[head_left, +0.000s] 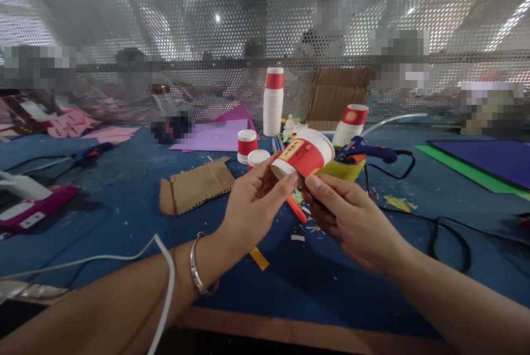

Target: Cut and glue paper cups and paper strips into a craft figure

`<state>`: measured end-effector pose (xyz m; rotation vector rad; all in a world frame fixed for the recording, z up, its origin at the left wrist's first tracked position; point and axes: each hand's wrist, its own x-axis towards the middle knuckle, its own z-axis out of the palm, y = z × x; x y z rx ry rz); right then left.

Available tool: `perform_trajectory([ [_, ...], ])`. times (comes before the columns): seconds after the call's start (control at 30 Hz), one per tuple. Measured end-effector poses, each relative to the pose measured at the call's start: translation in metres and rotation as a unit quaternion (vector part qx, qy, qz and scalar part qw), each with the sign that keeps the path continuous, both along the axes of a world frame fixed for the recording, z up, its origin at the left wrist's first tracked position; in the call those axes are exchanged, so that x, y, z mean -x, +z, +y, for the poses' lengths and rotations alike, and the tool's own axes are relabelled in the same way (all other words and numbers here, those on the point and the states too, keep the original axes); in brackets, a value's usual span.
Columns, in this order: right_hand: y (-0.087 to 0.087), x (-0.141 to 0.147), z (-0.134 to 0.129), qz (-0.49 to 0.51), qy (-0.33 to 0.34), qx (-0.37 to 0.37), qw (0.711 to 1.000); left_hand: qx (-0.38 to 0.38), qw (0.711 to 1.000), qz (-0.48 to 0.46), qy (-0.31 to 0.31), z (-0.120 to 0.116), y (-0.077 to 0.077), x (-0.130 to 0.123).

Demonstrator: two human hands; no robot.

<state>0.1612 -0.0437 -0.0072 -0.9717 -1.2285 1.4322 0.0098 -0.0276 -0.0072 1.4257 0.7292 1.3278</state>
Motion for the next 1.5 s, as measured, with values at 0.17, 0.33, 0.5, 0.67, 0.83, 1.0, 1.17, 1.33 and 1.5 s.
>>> perform_trajectory([
  [0.17,-0.001,-0.001,-0.001,-0.009,0.003,-0.024,1.0,-0.018,1.0,0.009,0.007,-0.003,0.002,0.002],
  [0.33,-0.004,-0.003,0.0,-0.042,-0.001,-0.059,0.997,-0.025,1.0,0.013,-0.005,-0.002,0.003,0.001],
  [0.5,-0.003,-0.005,0.001,-0.076,-0.005,-0.088,0.993,-0.037,0.999,0.015,-0.007,-0.001,0.003,0.001],
  [0.67,-0.004,-0.005,0.001,-0.087,-0.014,-0.1,0.991,-0.065,0.996,0.051,0.022,0.001,0.0,0.006],
  [0.83,-0.007,-0.005,0.004,-0.085,-0.006,-0.091,0.992,-0.048,0.998,0.044,0.018,0.004,-0.001,0.007],
  [1.0,-0.006,-0.005,0.003,-0.074,-0.001,-0.074,0.995,-0.027,1.0,0.013,0.007,0.004,0.001,0.006],
  [1.17,-0.003,-0.003,0.002,-0.072,-0.006,-0.069,0.995,-0.017,1.0,-0.002,-0.005,0.008,-0.001,0.006],
  [1.33,-0.003,-0.003,0.002,-0.086,-0.007,-0.071,0.994,0.024,0.998,-0.049,-0.021,0.009,-0.001,0.005],
  [1.5,-0.003,-0.004,0.001,-0.102,-0.008,-0.082,0.991,0.093,0.992,-0.083,-0.035,0.006,0.007,0.003],
])
